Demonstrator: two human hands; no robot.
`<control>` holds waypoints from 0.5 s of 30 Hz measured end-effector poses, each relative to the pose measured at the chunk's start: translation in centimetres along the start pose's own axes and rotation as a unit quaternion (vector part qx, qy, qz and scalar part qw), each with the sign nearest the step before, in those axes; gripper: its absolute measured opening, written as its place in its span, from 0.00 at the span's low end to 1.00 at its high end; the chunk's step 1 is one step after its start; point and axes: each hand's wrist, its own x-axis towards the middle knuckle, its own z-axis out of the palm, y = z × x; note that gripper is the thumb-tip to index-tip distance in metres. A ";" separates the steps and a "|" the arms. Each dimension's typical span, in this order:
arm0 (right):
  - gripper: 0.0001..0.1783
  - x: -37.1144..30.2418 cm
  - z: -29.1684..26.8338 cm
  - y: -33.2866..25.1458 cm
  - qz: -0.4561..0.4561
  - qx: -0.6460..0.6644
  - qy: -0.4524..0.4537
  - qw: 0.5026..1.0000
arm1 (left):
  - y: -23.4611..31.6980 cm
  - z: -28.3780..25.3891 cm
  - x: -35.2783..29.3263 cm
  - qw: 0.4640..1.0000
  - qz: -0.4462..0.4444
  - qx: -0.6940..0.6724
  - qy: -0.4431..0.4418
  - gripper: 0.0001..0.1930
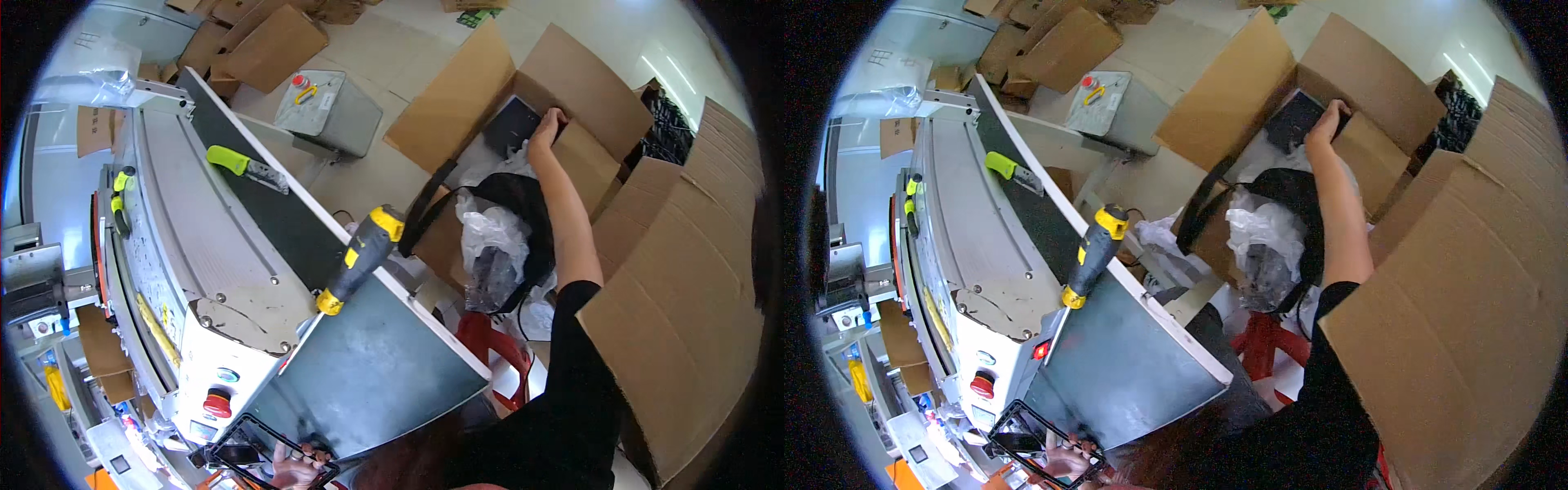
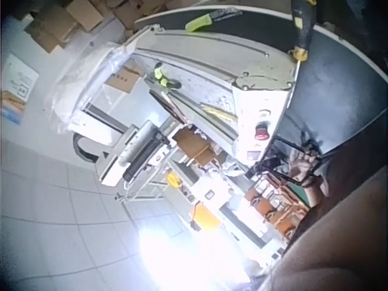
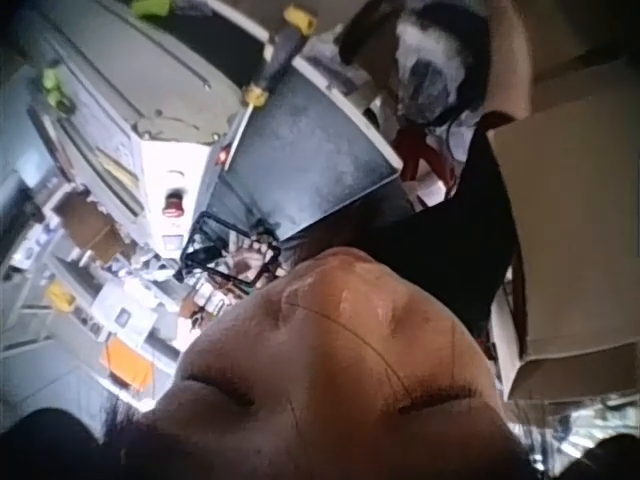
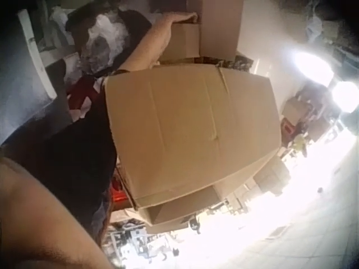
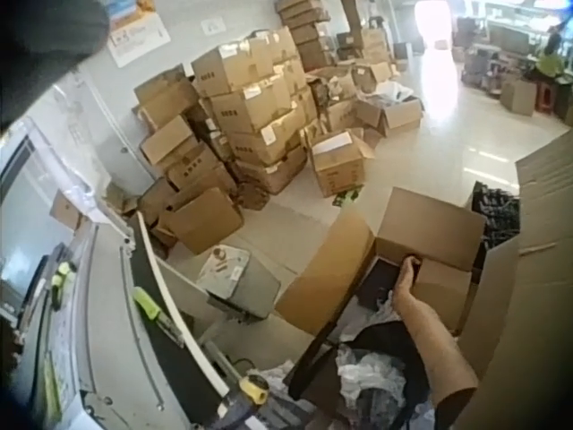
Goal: Assembling and packaging electronic tablets into plastic sleeves and frames at a workbench.
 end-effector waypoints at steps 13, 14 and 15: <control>0.26 5.9 3.9 -3.6 0.062 0.110 0.061 0.990 | 0.1 0.1 -1.1 0.998 0.000 0.012 0.069 0.50; 0.26 5.2 3.5 -3.3 0.047 0.093 0.047 0.993 | 0.0 0.2 -1.1 0.998 0.001 0.013 0.067 0.50; 0.26 4.6 3.1 -2.7 0.032 0.077 0.031 0.996 | 0.0 0.3 -1.0 0.998 0.000 0.015 0.064 0.50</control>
